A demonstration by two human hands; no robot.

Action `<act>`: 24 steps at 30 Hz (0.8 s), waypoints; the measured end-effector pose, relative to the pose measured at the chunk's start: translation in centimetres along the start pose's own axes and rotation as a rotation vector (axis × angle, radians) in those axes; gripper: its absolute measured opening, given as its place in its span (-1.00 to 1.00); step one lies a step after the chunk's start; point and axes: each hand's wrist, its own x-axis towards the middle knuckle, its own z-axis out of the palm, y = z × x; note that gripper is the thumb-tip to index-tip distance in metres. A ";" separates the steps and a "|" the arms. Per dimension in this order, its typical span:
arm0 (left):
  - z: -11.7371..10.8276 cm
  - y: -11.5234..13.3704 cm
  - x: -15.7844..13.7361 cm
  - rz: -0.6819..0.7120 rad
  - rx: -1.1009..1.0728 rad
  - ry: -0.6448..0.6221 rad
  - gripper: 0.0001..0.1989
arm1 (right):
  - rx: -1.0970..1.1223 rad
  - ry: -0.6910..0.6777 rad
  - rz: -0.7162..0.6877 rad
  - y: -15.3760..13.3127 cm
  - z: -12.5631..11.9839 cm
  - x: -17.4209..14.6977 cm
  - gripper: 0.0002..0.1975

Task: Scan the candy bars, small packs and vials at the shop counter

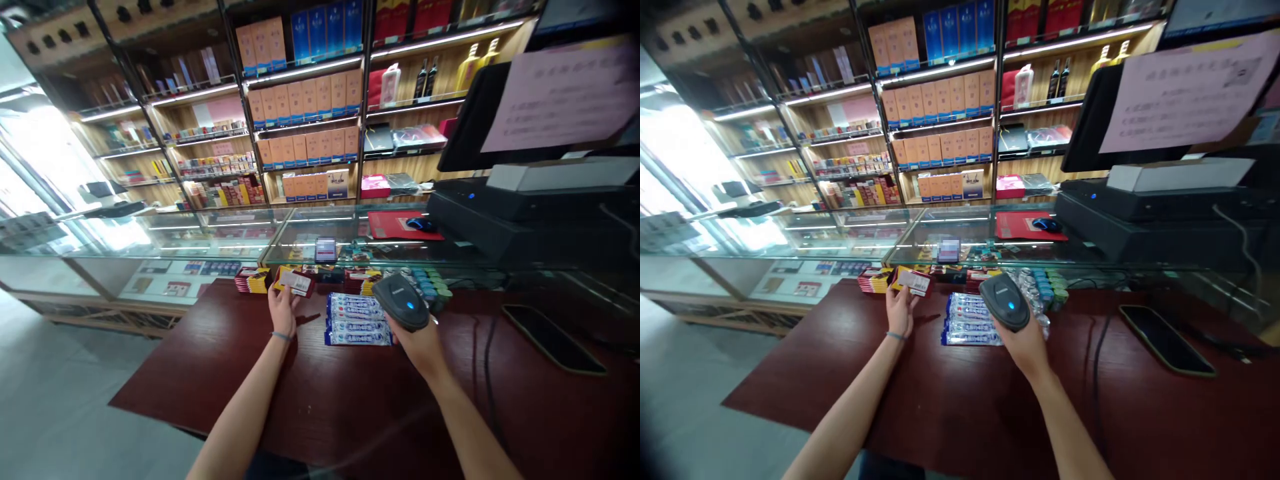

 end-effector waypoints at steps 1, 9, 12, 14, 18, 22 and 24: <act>-0.5 0.0 0.2 -0.042 -0.051 0.007 -0.58 | 0.001 -0.011 0.007 -0.1 0.5 -0.2 -0.61; -2.2 -0.6 1.2 -0.164 -0.198 0.111 -0.73 | -0.219 -0.334 -0.083 -0.8 3.8 -2.9 -0.50; -2.3 -0.8 1.3 -0.172 -0.198 0.122 -0.75 | -0.328 -0.432 -0.139 -1.5 4.3 -3.5 -0.46; -2.5 -0.9 1.3 -0.174 -0.212 0.126 -0.75 | -0.351 -0.478 -0.152 -1.9 4.5 -3.7 -0.42; -3.0 -1.2 1.3 -0.176 -0.251 0.081 -0.80 | -0.416 -0.537 -0.146 -2.2 4.7 -3.6 -0.43; -3.1 -1.2 1.2 -0.182 -0.280 0.061 -0.79 | -0.428 -0.575 -0.124 -2.3 4.6 -3.5 -0.47; -2.8 -1.0 1.1 -0.196 -0.304 0.100 -0.75 | -0.408 -0.567 -0.109 -2.6 4.5 -3.5 -0.48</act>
